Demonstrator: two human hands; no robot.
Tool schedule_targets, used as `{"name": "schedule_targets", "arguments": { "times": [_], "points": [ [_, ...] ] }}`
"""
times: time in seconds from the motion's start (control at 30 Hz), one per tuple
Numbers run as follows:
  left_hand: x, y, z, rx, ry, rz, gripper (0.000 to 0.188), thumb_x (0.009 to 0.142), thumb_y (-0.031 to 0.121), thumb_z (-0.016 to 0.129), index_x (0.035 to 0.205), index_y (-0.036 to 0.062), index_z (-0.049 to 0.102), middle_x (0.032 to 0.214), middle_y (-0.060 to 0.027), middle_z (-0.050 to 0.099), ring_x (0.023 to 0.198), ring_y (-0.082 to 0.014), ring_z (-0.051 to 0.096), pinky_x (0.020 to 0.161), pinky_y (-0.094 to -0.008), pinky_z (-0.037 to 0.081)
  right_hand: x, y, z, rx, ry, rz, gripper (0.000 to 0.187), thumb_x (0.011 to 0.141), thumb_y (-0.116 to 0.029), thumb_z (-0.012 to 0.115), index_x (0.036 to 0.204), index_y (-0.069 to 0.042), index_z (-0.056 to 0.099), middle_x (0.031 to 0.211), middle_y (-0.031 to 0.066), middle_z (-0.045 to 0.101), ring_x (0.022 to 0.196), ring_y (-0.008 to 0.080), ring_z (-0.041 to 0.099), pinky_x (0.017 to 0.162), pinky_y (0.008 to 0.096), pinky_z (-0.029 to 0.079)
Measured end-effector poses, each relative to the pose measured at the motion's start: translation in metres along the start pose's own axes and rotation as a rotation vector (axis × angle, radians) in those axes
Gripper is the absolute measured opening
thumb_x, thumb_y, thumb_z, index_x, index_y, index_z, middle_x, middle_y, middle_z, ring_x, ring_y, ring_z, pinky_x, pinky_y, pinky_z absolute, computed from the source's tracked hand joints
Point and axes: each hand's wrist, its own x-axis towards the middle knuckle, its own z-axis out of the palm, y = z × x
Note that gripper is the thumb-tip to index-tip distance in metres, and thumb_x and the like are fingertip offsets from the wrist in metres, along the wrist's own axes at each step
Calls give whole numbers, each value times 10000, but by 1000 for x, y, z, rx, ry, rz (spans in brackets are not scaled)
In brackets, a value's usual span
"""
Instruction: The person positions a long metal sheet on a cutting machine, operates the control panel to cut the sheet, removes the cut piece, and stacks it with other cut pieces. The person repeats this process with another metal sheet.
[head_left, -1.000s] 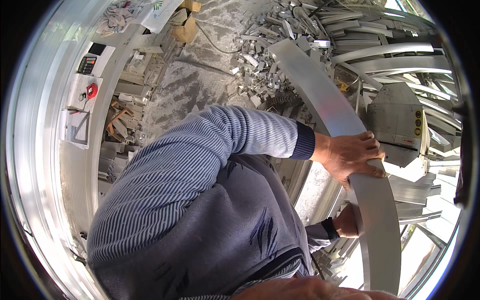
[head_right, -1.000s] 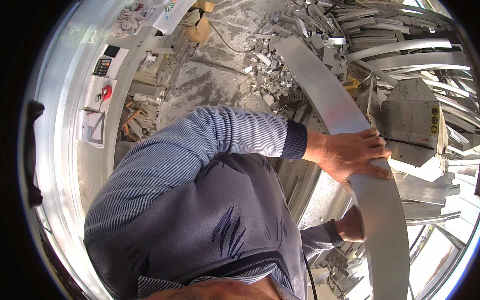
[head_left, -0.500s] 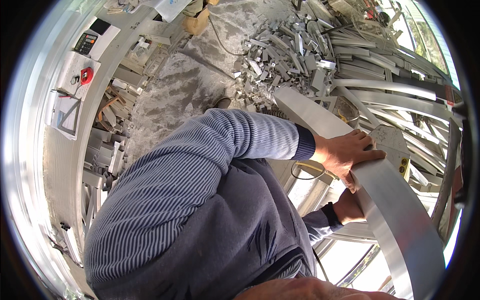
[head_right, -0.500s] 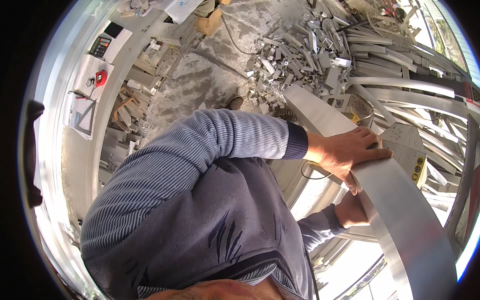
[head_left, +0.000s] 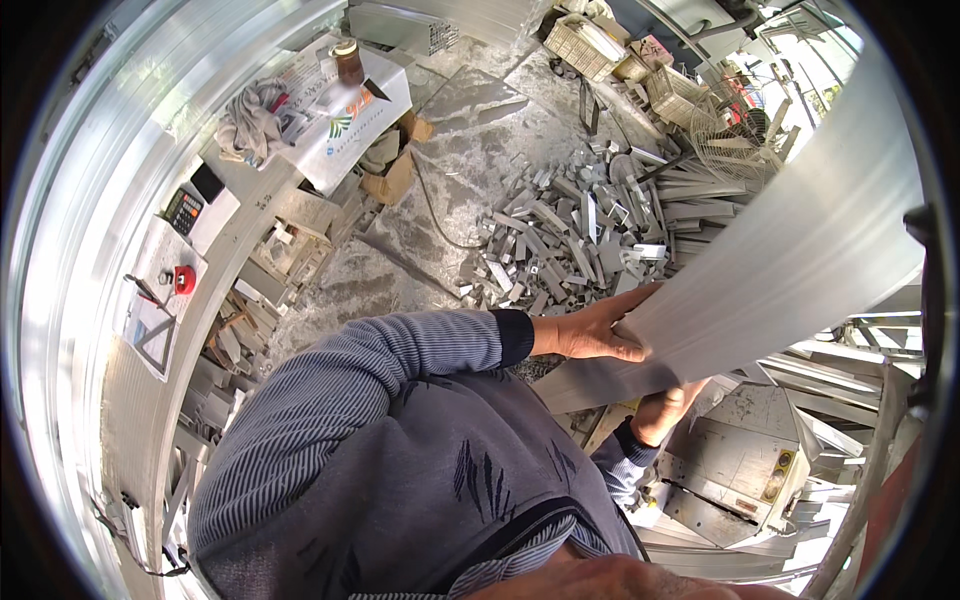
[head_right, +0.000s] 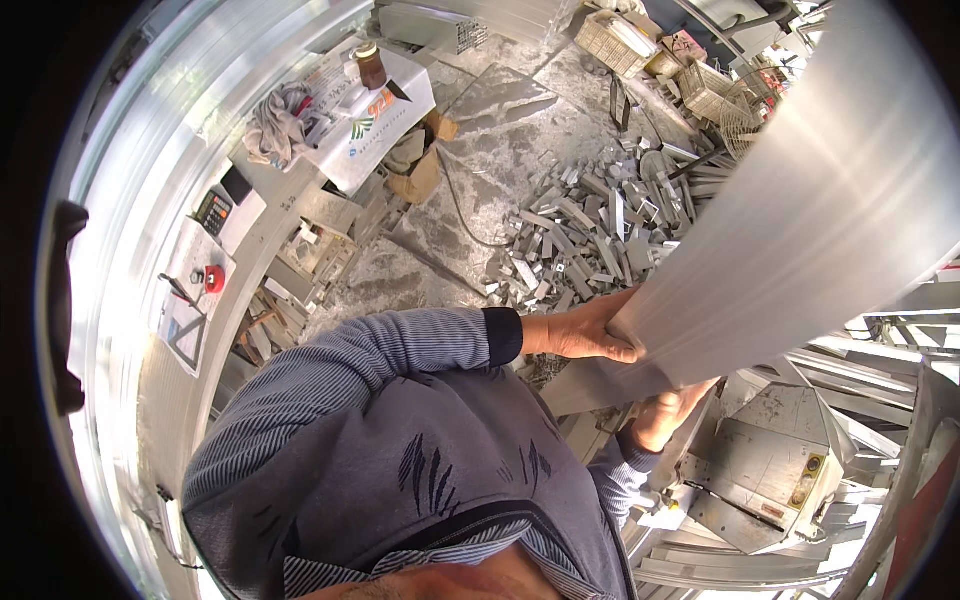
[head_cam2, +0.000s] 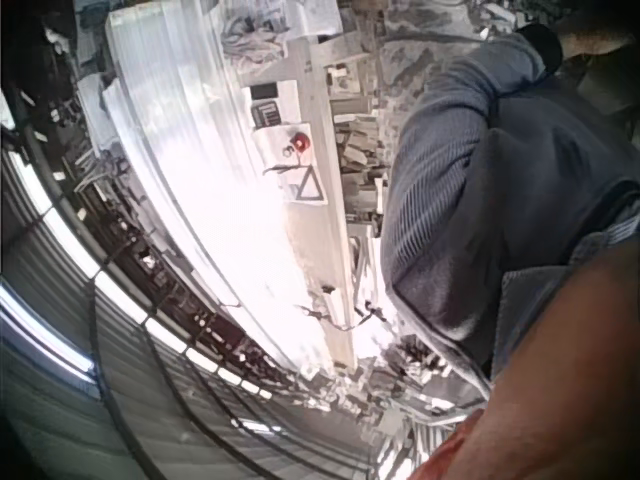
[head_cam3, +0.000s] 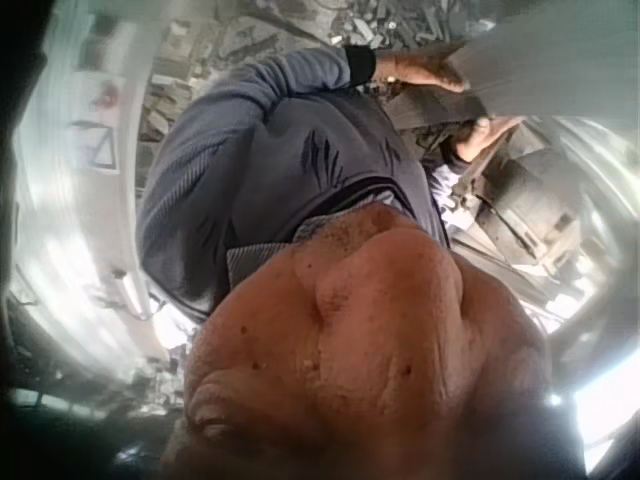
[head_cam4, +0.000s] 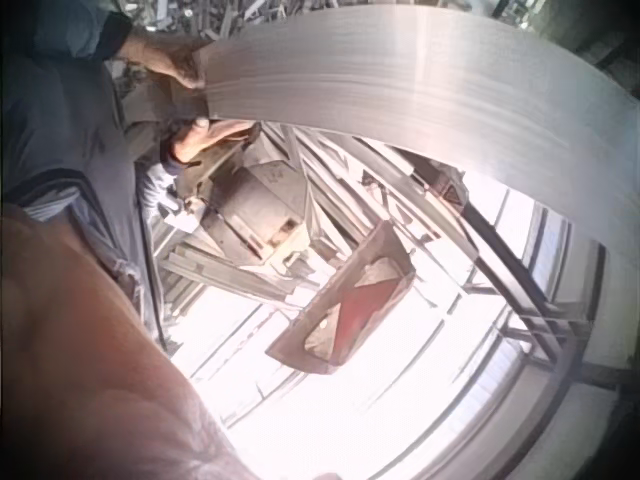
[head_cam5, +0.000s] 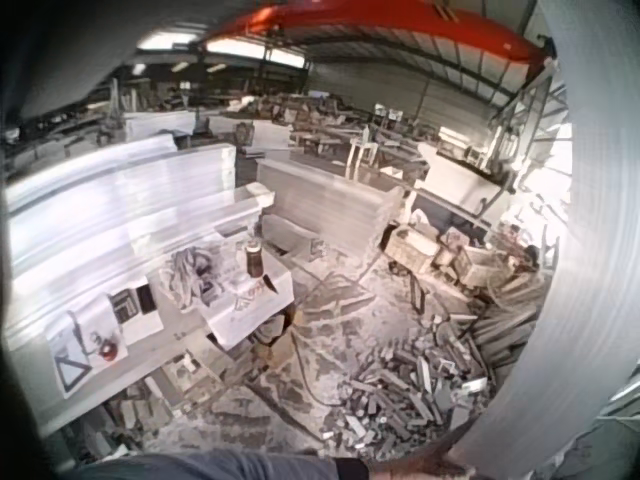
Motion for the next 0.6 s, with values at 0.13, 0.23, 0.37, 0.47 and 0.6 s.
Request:
{"name": "schedule_targets", "arguments": {
  "times": [0.13,0.23,0.37,0.47,0.6],
  "points": [
    [33,-32,-50,17,-23,-195,991,1005,718,564,1623,-14,313,1547,-188,515,1448,-272,470,1188,-408,413,56,34,23,-279,-169,-179,1294,800,-574,875,1679,27,140,1647,259,303,1540,401,315,1256,554,265],
    [63,-58,-97,-218,-25,-282,955,1039,803,246,1546,17,441,1453,-136,591,1324,-212,555,1133,-388,456,81,64,47,-264,-212,-170,1250,684,-293,925,1656,36,212,1574,272,371,1460,425,397,1227,560,309],
    [86,-95,-127,-504,189,-376,1013,967,872,295,1617,99,377,1563,-88,508,1424,-219,479,1206,-424,409,106,97,63,-372,-249,44,1221,638,-188,935,1648,-7,275,1435,229,451,1365,405,473,1170,513,388],
    [94,-116,-161,-582,250,-331,1061,938,892,333,1648,103,326,1613,-94,464,1464,-235,435,1245,-434,347,132,123,82,-411,-333,77,1203,606,-173,940,1632,-27,330,1403,226,478,1316,414,502,1152,515,410],
    [116,-134,-232,-801,298,-269,997,1002,823,373,1649,66,323,1635,-108,451,1479,-238,431,1254,-373,335,183,170,102,-306,-475,33,1114,703,-157,923,1632,-14,325,1328,209,574,1287,368,554,1144,477,432]
  ]
}}
